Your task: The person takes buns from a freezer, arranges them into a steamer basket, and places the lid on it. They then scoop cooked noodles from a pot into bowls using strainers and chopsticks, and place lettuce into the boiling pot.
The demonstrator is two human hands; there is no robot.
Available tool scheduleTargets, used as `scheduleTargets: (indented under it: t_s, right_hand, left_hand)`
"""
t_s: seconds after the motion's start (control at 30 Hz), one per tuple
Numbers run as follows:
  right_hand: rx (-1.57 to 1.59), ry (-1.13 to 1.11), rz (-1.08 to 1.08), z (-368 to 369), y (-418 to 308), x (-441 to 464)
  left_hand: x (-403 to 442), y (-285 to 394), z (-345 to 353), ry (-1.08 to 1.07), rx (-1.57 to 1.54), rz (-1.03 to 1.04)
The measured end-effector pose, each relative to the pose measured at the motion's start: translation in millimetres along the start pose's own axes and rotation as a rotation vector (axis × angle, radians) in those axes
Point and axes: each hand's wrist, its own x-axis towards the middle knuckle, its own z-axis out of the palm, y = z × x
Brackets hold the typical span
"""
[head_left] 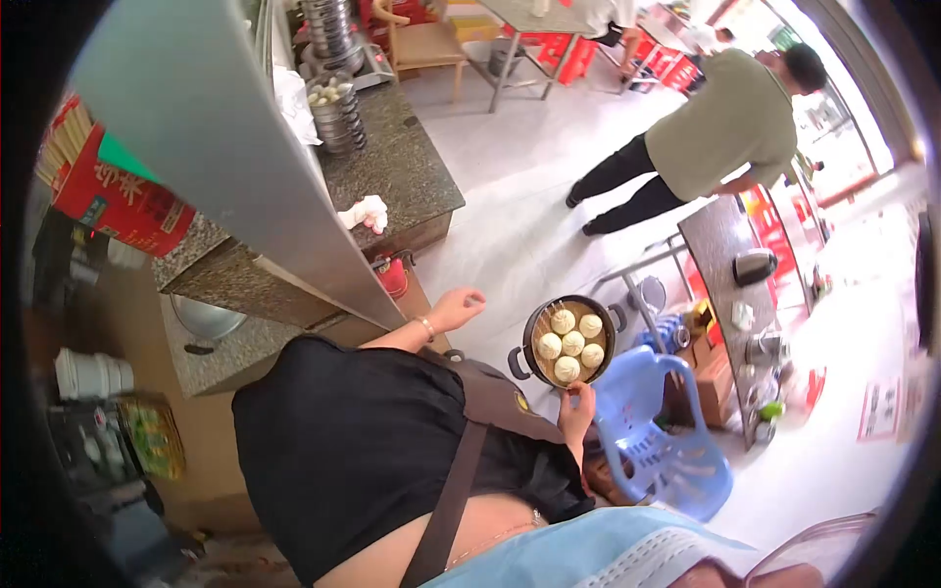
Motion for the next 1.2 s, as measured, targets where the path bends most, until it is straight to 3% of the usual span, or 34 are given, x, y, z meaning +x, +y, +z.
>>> scheduleTargets:
  t_s: [0.1,0.23,0.43,0.53,0.67,0.73,0.83,0.9,1.03,1.2]
  right_hand:
    - [0.028,-0.056,-0.020,4.2,15.1,83.6]
    - [0.076,-0.145,-0.087,31.9,49.5,208.1]
    - [0.154,-0.371,-0.300,85.8,82.6,386.2]
    - [0.151,-0.477,-0.475,131.5,81.4,473.1]
    - [0.207,-0.614,-0.558,198.8,49.6,564.2]
    - [0.211,-0.654,-0.618,240.3,29.0,603.2]
    - [0.254,-0.680,-0.733,311.1,-11.0,651.7]
    - [0.260,-0.747,-0.753,339.2,-46.0,680.6]
    - [0.330,-0.793,-0.825,410.5,-100.8,737.4]
    - [0.359,-0.913,-0.903,506.6,-181.0,803.7]
  left_hand:
    - [63.9,60.6,6.2,-0.028,0.132,0.068]
    - [150.2,66.3,-5.7,0.091,0.126,0.165]
    - [190.3,7.1,-44.7,0.629,0.097,-0.105]
    - [186.6,9.8,-70.5,0.828,0.043,-0.222]
    - [193.7,-22.1,-110.4,1.141,0.010,-0.280]
    - [201.0,-57.2,-142.5,1.249,-0.167,-0.314]
    - [218.4,-79.5,-210.1,1.371,-0.077,-0.394]
    - [239.8,-61.9,-263.5,1.386,-0.183,-0.387]
    - [293.3,-55.6,-364.5,1.476,0.036,-0.368]
    - [354.4,-61.6,-470.0,1.438,0.142,-0.509]
